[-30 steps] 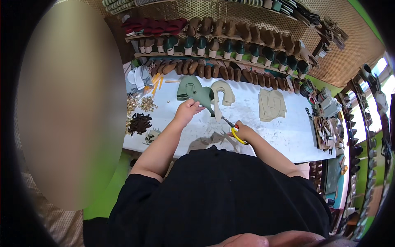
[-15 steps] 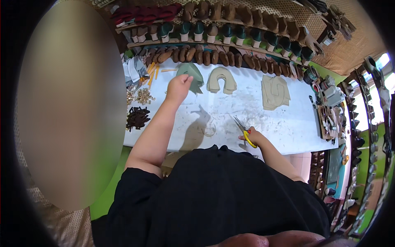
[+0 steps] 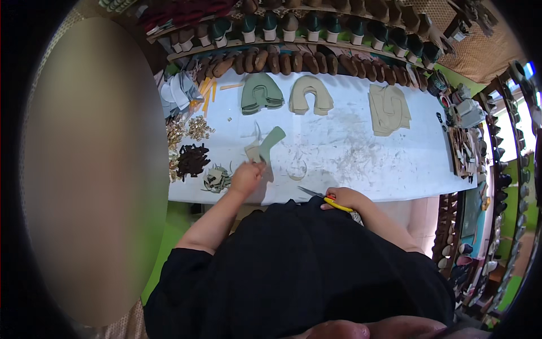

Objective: The recorder uses scissors to cut out specific shoe pattern shapes from a sheet of material on a workbench.

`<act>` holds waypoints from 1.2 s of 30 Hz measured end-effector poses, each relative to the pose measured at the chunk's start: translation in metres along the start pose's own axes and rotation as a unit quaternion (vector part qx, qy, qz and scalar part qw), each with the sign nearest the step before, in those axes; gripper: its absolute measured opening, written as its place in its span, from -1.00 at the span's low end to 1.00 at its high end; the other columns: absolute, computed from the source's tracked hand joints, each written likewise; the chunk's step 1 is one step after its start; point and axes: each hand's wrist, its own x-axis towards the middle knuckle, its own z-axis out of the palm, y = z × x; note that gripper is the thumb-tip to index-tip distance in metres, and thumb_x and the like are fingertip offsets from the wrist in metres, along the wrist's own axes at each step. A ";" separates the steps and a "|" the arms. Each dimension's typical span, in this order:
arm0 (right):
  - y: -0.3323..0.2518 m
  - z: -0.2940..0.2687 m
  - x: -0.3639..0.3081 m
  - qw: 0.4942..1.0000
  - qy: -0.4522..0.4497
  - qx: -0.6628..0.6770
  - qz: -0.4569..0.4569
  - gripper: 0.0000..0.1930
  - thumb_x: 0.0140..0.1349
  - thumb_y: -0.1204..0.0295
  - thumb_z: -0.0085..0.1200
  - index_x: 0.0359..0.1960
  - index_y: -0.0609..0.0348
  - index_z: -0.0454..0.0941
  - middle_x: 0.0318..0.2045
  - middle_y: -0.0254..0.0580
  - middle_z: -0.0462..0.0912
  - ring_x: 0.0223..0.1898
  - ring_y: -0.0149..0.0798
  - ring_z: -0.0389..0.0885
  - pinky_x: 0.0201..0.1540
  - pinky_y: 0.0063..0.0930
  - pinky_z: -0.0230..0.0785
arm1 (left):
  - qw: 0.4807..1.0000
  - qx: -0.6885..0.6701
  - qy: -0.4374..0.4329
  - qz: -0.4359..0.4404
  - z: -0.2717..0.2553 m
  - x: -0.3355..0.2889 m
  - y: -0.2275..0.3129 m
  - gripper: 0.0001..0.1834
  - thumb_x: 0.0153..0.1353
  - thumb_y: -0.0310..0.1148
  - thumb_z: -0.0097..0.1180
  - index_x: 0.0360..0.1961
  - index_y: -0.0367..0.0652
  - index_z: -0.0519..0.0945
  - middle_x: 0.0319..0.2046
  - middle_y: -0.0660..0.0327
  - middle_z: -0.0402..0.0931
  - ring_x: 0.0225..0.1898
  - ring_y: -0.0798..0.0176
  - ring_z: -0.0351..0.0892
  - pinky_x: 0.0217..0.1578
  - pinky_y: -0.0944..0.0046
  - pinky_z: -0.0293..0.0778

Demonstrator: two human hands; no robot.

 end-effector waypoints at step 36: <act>-0.133 -0.001 0.103 0.988 -0.097 0.113 0.038 -0.39 0.24 -0.28 0.03 -0.20 0.10 0.42 -0.65 -0.29 0.33 -0.72 -0.34 0.36 -0.67 -0.45 0.27 | 0.974 -0.122 -0.033 0.187 0.026 -0.050 -0.003 -0.63 0.18 -0.43 0.15 0.05 -0.09 0.61 0.02 0.06 0.58 0.21 -0.13 0.44 0.20 0.02 0.40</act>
